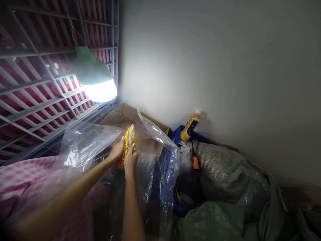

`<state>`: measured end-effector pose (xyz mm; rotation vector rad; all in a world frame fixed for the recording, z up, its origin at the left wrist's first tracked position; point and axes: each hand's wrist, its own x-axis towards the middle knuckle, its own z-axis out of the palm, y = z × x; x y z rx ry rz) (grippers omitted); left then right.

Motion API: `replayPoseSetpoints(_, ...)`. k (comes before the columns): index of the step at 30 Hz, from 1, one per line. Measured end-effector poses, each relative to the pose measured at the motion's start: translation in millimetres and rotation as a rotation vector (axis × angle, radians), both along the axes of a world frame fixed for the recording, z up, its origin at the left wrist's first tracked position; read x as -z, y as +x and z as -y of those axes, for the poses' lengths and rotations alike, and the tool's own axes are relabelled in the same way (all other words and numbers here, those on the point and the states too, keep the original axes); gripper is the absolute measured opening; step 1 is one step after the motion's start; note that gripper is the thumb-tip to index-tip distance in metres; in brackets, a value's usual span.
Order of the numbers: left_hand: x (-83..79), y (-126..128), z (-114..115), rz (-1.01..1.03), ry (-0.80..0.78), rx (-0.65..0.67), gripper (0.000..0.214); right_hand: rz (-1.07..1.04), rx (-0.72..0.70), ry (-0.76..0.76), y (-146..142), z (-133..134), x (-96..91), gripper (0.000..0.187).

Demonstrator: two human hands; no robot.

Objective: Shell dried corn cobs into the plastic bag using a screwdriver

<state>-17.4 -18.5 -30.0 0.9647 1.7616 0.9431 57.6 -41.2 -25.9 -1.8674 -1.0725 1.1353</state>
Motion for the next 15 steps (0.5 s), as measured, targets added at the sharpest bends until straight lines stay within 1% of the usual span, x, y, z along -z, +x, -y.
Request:
replayPoseSetpoints(2, -2.1, 2, 0, 0.132, 0.0, -0.017, 0.064, 0.109, -0.028, 0.059, 1, 3, -3.2, 0.057)
replayPoseSetpoints(4, -2.1, 4, 1, 0.221, 0.054, -0.051, 0.064, 0.156, -0.053, 0.071, 1, 4, -2.4, 0.057)
replayPoseSetpoints(5, -1.7, 5, 2, 0.226, 0.08, -0.071, 0.064, 0.164, -0.058, 0.068, 1, 4, -0.8, 0.058)
replayPoseSetpoints(9, 1.7, 5, 5, 0.135, 0.124, -0.115, 0.062, 0.187, -0.031, 0.085, 0, 3, 6.3, 0.055)
replayPoseSetpoints(13, 3.9, 2, 4, 0.239, 0.187, -0.127, 0.059, 0.175, -0.023, 0.103, 0, 1, 8.6, 0.056)
replayPoseSetpoints(15, 2.5, 2, 5, 0.304, 0.188, -0.135, 0.058, 0.146, -0.008, 0.107, 1, 0, 10.2, 0.055)
